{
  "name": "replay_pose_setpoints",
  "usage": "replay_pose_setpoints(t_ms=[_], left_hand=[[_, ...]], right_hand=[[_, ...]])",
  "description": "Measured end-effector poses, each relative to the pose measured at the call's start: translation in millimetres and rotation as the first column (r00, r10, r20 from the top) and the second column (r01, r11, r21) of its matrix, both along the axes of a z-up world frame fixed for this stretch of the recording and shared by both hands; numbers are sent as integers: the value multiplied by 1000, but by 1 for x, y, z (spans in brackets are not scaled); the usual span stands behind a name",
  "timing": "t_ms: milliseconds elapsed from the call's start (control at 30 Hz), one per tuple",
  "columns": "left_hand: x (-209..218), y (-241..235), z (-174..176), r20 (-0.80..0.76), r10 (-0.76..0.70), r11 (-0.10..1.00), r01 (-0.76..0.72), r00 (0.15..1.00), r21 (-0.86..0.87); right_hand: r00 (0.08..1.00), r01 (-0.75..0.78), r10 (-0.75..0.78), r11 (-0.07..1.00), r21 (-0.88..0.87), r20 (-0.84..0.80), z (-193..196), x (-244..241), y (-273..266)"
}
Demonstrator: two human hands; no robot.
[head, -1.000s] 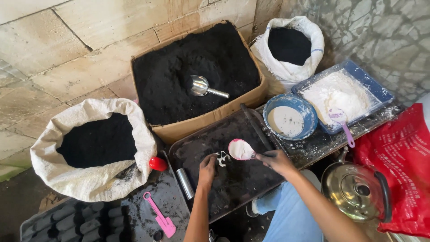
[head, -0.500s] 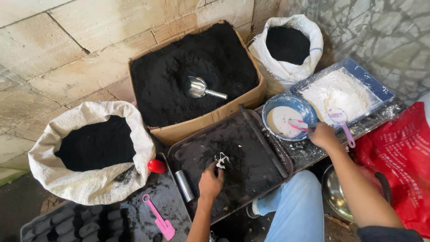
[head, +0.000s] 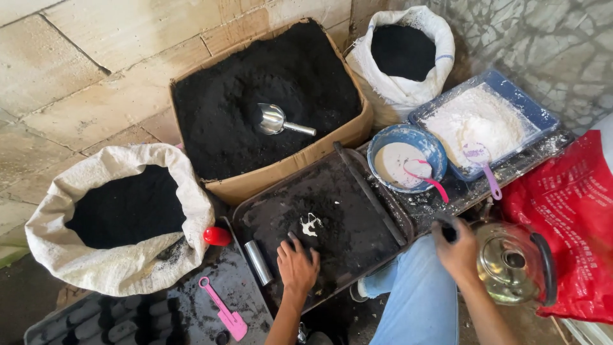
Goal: The person mixes a black powder with a white liquid and water on a tray. They knead the mixture by hand to form a dough-like consistency. Finally, they use a cylindrical mold to shape the mixture into a briquette.
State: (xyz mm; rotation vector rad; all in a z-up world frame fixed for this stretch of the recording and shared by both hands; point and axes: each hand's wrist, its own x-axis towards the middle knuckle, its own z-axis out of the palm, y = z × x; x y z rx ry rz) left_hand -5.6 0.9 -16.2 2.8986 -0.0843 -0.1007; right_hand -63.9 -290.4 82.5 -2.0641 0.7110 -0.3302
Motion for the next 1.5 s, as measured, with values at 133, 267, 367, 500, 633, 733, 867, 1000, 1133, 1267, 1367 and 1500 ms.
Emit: replay_pose_setpoints(t_ms=[133, 267, 367, 500, 633, 733, 867, 1000, 1133, 1267, 1367, 1500], left_hand=[[-4, -1, 1, -13, -31, 998, 31, 999, 59], [-3, 7, 12, -116, -103, 990, 113, 988, 85], [5, 25, -8, -70, -48, 998, 44, 996, -55], [17, 40, -19, -17, 88, 952, -89, 996, -292], [18, 39, -5, -46, 92, 949, -101, 995, -299], [17, 39, -7, 57, 73, 917, -45, 996, -395], [14, 41, -17, 103, 96, 872, -34, 990, -488], [6, 36, -14, 57, 197, 822, -134, 979, -553], [1, 29, -28, 89, 263, 804, -167, 961, -571], [-1, 28, -33, 83, 326, 785, -221, 942, -578], [-3, 28, -33, 85, 309, 796, -208, 947, -568], [-1, 29, -35, 165, 247, 817, -114, 955, -566]], right_hand=[[991, 38, -23, 992, 117, -129, -7, -1, 16], [997, -78, 78, 986, 145, 7, -13, 4, 19], [988, -64, 92, 974, 219, -120, -2, 8, 20], [970, -120, 168, 960, 253, -178, -4, 12, 24], [961, -154, 205, 954, 258, -183, -2, 13, 26], [988, -131, 145, 964, 231, -45, -11, 9, 8], [981, 192, -190, 958, -215, 29, -39, -15, -52], [792, 436, -597, 701, -564, -128, -71, -61, -120], [698, 385, -589, 789, -479, -407, -85, -78, -157], [647, 403, -553, 832, -380, -525, -80, -79, -177], [633, 426, -578, 816, -391, -515, -79, -92, -181], [630, 247, -536, 824, -510, -562, -37, -107, -169]])
